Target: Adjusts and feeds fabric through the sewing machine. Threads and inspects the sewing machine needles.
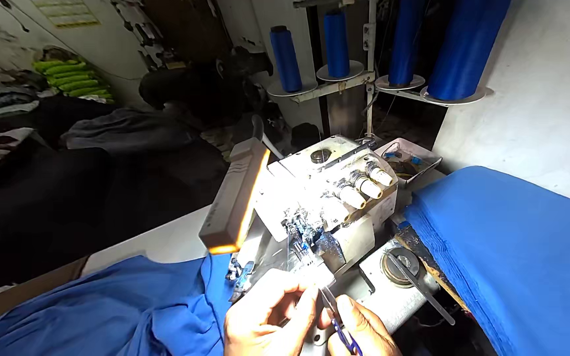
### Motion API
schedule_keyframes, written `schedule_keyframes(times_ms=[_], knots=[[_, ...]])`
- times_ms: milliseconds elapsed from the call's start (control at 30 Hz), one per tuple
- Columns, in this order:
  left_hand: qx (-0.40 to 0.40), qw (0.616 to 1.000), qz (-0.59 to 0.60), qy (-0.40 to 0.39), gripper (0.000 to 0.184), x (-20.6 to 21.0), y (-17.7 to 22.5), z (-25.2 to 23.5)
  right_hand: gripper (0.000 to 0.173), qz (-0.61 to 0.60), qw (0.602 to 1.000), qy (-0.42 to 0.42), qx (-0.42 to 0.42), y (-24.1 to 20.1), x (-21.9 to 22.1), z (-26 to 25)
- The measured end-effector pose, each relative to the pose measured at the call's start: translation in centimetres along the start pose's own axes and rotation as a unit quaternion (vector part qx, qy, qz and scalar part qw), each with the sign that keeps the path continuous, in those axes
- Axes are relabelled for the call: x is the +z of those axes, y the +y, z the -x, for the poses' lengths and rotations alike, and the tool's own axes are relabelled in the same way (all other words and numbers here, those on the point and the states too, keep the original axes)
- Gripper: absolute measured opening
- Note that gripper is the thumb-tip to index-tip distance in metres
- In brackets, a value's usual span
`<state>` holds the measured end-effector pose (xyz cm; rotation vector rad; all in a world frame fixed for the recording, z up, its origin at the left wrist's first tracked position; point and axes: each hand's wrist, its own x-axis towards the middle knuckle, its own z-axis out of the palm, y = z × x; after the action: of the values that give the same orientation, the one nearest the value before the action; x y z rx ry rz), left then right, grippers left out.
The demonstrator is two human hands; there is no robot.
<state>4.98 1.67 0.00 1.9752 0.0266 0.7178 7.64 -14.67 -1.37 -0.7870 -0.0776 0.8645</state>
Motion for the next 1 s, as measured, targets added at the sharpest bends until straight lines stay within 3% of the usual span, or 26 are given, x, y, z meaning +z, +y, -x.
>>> schedule_keyframes(times_ms=[300,633,767,867,1000], knots=[[0.009,1.0,0.009,0.001,0.004,0.1,-0.2,-0.1,0.029,0.117,0.986,0.002,-0.116,0.0,-0.2,-1.1],[0.013,0.999,0.002,0.029,0.003,0.3,-0.5,0.0,0.028,0.179,0.97,0.049,-0.16,-2.4,-1.7,0.7],[0.035,0.995,0.003,0.093,0.004,1.2,-0.3,0.3,0.023,0.29,0.933,0.042,-0.207,-7.0,-3.5,2.7],[0.061,0.984,-0.019,0.169,0.003,2.6,0.5,0.7,0.025,0.313,0.932,0.009,-0.18,-9.3,-3.8,2.9],[0.074,0.966,-0.005,0.249,0.005,5.7,2.4,-0.1,0.028,0.293,0.944,-0.018,-0.152,-8.9,-2.3,1.4]])
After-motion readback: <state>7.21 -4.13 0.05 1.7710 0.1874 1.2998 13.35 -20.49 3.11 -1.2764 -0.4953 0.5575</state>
